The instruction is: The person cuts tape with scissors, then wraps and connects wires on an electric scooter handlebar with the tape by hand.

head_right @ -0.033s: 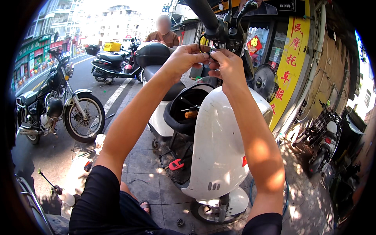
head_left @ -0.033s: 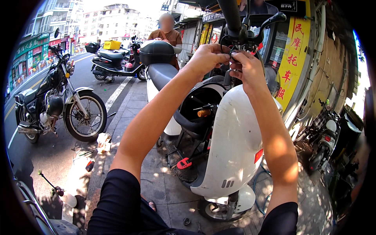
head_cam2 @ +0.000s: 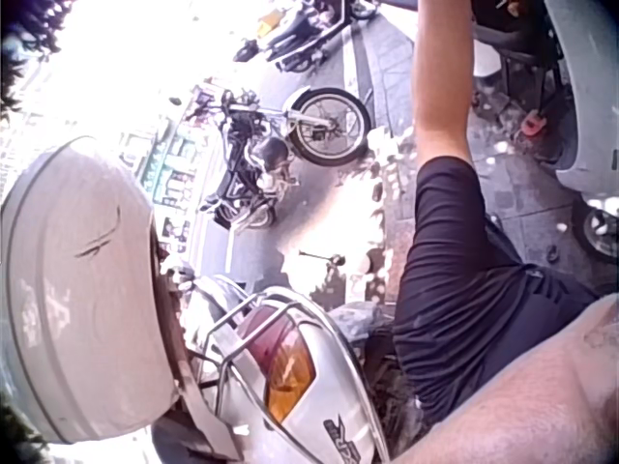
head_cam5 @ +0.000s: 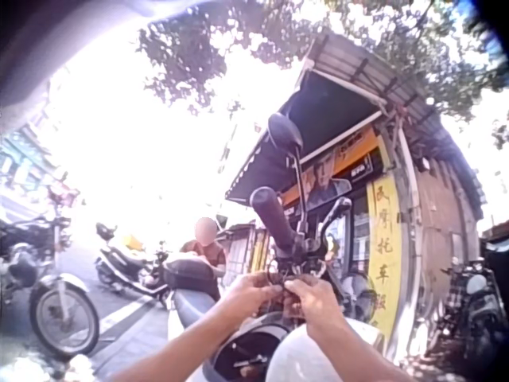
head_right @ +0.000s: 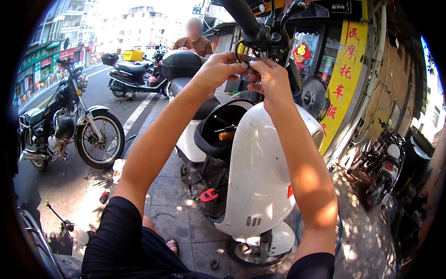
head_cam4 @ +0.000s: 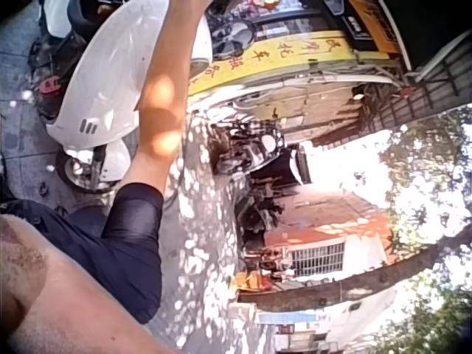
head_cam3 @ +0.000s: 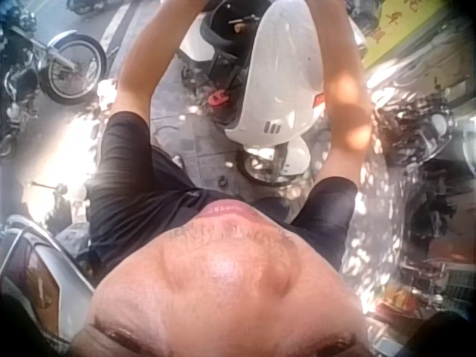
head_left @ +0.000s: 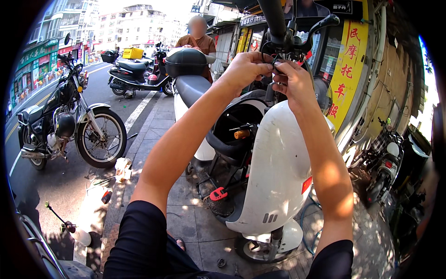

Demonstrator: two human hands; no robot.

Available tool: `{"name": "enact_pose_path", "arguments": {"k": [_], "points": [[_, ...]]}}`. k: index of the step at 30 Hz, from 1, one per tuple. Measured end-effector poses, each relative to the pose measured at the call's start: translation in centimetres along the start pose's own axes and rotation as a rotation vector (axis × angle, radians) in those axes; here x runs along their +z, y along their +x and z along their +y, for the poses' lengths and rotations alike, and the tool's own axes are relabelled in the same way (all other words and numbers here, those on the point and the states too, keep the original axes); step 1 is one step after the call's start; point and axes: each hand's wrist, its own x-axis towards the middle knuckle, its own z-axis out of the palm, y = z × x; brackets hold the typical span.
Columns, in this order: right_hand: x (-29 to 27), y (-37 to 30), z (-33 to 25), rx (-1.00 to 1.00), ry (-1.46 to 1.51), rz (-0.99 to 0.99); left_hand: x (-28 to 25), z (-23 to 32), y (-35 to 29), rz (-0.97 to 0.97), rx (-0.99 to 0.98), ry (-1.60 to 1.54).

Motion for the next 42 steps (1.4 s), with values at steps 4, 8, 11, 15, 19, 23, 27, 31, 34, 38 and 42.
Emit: {"name": "enact_pose_path", "arguments": {"k": [4,8,11,15,19,23,27,31,34,38,42], "points": [[-0.6,0.0,0.2,0.035,0.049,-0.076,0.0,0.0,0.0,0.013,0.017,0.018],[-0.8,-0.1,0.2,0.106,0.167,-0.11,0.2,-0.1,0.0,0.039,0.056,0.0],[-0.3,-0.3,0.2,0.101,0.196,-0.104,0.1,-0.2,-0.1,0.069,0.053,0.017],[0.1,-0.2,1.0,0.012,0.12,-0.011,0.8,0.3,-0.6,0.067,0.074,0.004],[0.0,0.1,1.5,-0.021,0.112,0.022,1.2,0.5,-0.8,0.105,0.107,0.006],[0.4,0.1,1.5,-0.043,0.112,0.047,0.8,0.4,0.0,0.207,0.02,-0.039],[0.7,0.4,1.8,-0.065,0.156,0.018,0.5,0.6,0.5,0.176,0.027,0.021],[0.6,0.6,2.5,-0.074,0.2,0.027,0.6,0.8,0.2,0.164,0.009,0.005],[1.0,0.6,2.8,-0.088,0.211,0.047,0.2,1.3,-0.3,0.144,0.008,0.117],[1.3,0.7,3.0,-0.11,0.165,0.068,-0.3,0.6,-0.2,0.106,0.106,0.175],[1.2,0.9,3.2,-0.164,0.175,0.088,0.0,0.2,-0.1,0.1,0.176,0.154]]}}
